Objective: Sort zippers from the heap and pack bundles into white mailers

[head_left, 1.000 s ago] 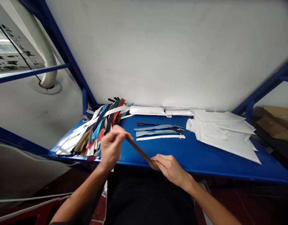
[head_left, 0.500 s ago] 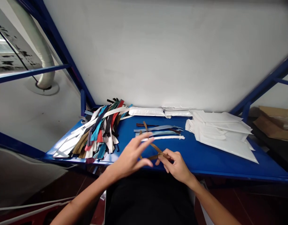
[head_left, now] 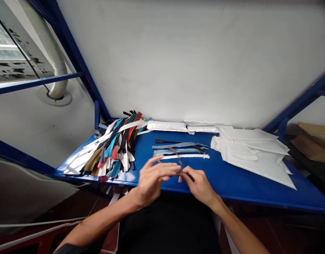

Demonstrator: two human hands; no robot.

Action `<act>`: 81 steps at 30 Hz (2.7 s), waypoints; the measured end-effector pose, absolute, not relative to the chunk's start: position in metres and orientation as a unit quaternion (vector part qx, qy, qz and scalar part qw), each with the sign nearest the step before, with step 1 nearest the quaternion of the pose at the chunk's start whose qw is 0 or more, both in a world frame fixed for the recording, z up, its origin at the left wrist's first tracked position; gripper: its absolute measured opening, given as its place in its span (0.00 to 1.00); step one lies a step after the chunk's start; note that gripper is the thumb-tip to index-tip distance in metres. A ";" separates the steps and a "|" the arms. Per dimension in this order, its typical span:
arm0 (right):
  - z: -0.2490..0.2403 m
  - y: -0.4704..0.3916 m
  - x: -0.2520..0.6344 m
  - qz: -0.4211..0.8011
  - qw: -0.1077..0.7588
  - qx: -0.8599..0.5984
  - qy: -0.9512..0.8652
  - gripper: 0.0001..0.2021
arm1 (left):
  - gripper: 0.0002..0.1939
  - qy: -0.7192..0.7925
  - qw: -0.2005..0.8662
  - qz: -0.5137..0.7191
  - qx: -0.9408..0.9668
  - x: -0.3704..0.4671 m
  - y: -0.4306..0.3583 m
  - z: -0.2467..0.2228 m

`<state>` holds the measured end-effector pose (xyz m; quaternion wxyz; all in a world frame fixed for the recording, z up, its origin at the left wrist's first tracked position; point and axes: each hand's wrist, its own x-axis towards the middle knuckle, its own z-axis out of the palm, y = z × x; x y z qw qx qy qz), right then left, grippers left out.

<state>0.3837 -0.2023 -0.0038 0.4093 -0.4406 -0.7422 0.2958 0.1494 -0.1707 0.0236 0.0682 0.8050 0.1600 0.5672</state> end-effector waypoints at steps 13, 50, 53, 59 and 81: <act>-0.020 -0.172 0.438 0.320 0.558 -0.592 -0.486 0.29 | 0.33 0.427 0.312 0.473 0.705 0.082 -0.057 -0.004; 0.010 -0.204 0.402 0.527 0.470 -0.418 -0.572 0.25 | 0.12 0.184 0.593 0.267 0.737 0.153 -0.172 0.025; 0.007 -0.206 0.396 0.606 0.387 -0.333 -0.610 0.34 | 0.15 0.196 0.662 0.344 0.636 0.147 -0.167 0.025; -0.001 -0.207 0.378 0.700 0.316 -0.308 -0.561 0.22 | 0.16 0.280 0.549 0.565 0.548 0.125 -0.141 0.031; -0.009 -0.210 0.386 0.613 0.374 -0.386 -0.579 0.30 | 0.09 0.202 0.049 0.415 0.886 0.165 -0.157 -0.011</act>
